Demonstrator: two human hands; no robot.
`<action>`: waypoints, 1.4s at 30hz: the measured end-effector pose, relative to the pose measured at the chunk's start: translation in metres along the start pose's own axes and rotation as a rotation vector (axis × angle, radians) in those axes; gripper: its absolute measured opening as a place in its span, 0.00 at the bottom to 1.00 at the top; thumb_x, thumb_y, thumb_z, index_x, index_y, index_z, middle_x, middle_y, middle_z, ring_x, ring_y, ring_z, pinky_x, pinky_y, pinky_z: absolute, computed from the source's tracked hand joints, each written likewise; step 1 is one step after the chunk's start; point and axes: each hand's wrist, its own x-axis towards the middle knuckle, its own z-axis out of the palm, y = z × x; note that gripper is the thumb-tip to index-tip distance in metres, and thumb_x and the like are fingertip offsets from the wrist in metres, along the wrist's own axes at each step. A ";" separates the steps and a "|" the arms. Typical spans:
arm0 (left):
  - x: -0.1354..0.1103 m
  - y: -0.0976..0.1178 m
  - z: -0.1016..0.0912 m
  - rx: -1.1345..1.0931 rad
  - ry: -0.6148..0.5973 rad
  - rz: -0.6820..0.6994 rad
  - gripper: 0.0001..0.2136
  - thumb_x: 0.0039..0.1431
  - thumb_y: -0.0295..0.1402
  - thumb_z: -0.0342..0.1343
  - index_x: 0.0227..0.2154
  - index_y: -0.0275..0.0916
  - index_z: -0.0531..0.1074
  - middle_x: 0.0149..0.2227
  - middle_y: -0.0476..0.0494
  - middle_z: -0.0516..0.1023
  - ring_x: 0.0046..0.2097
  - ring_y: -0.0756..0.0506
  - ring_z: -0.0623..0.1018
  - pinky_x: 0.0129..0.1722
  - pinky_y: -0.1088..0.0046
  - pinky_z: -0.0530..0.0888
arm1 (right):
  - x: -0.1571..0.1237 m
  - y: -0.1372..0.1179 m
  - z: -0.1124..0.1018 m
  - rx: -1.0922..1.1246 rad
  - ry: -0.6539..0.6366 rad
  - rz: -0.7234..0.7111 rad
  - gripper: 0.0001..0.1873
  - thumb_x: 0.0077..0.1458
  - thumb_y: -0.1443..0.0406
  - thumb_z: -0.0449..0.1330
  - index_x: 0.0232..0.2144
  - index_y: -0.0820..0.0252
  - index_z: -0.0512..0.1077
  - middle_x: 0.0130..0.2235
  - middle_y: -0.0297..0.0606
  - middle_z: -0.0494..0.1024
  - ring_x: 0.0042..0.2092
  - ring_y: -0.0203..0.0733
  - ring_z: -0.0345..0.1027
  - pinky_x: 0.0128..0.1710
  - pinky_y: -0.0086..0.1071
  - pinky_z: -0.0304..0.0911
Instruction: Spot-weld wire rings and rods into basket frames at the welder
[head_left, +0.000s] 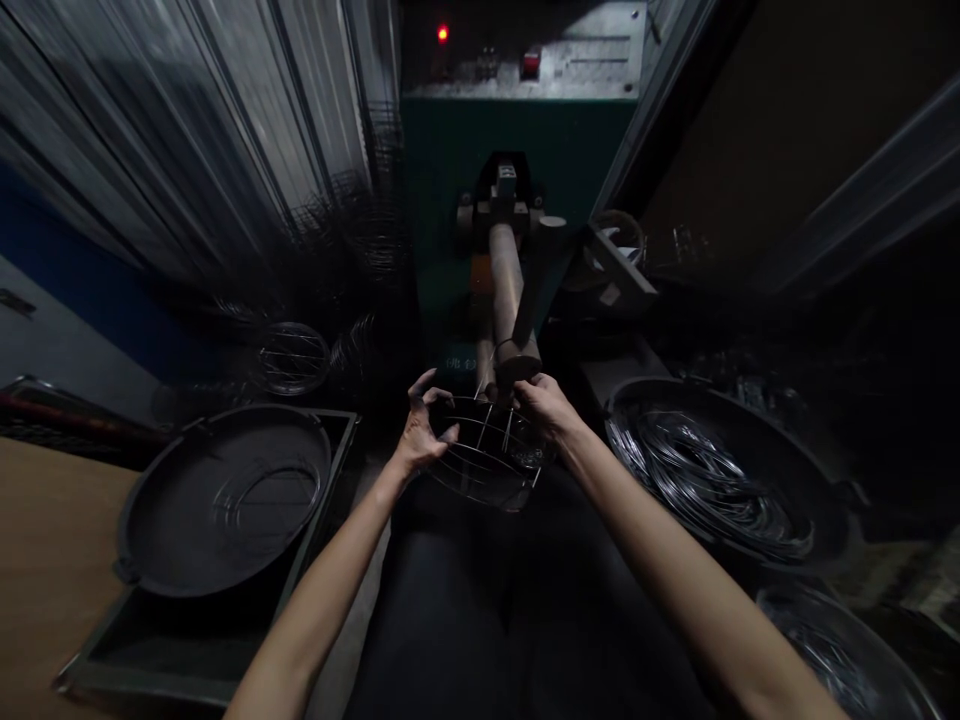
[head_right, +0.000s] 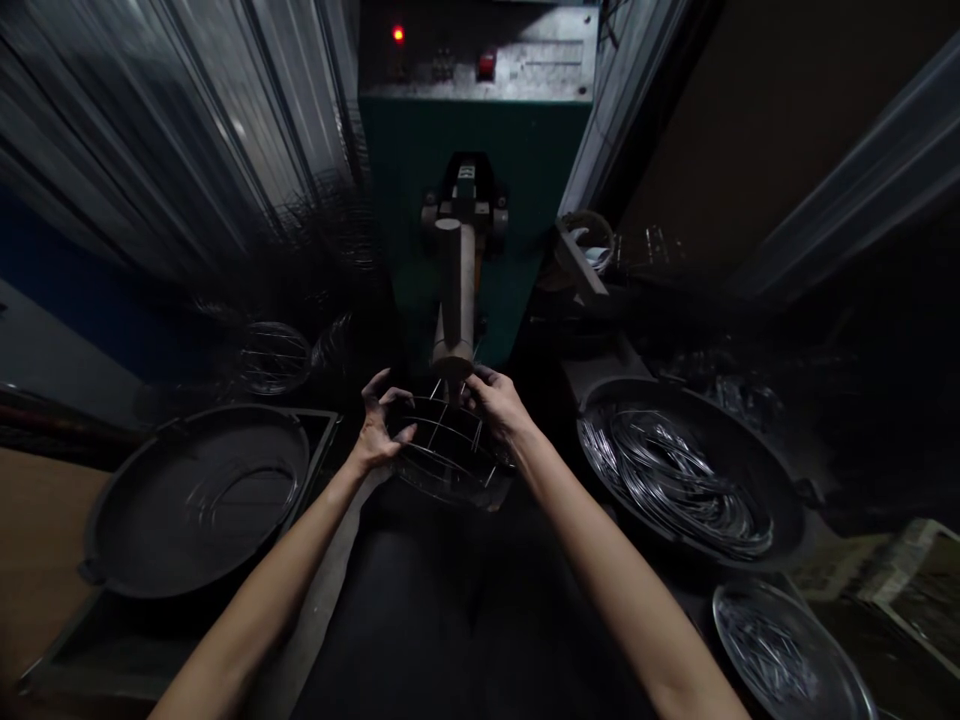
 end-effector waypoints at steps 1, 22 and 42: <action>0.000 0.000 0.000 -0.018 -0.006 0.000 0.39 0.46 0.32 0.57 0.58 0.43 0.41 0.38 0.47 0.66 0.41 0.47 0.70 0.45 0.63 0.67 | 0.000 0.002 0.000 0.018 0.006 -0.003 0.17 0.36 0.58 0.68 0.22 0.60 0.65 0.17 0.28 0.66 0.17 0.28 0.55 0.16 0.23 0.49; -0.104 0.095 0.008 0.404 -0.808 0.524 0.34 0.49 0.42 0.59 0.59 0.51 0.54 0.52 0.39 0.64 0.52 0.37 0.66 0.52 0.52 0.62 | -0.160 -0.063 -0.037 -1.188 -0.026 -0.030 0.16 0.53 0.58 0.57 0.40 0.63 0.68 0.28 0.38 0.74 0.27 0.38 0.66 0.29 0.29 0.57; -0.071 0.133 0.107 -0.627 -0.092 -0.880 0.22 0.53 0.50 0.53 0.41 0.37 0.65 0.20 0.57 0.60 0.17 0.57 0.54 0.15 0.84 0.53 | -0.073 -0.001 -0.010 -1.574 -0.269 -0.348 0.23 0.59 0.70 0.48 0.56 0.53 0.62 0.48 0.45 0.68 0.39 0.41 0.69 0.34 0.29 0.61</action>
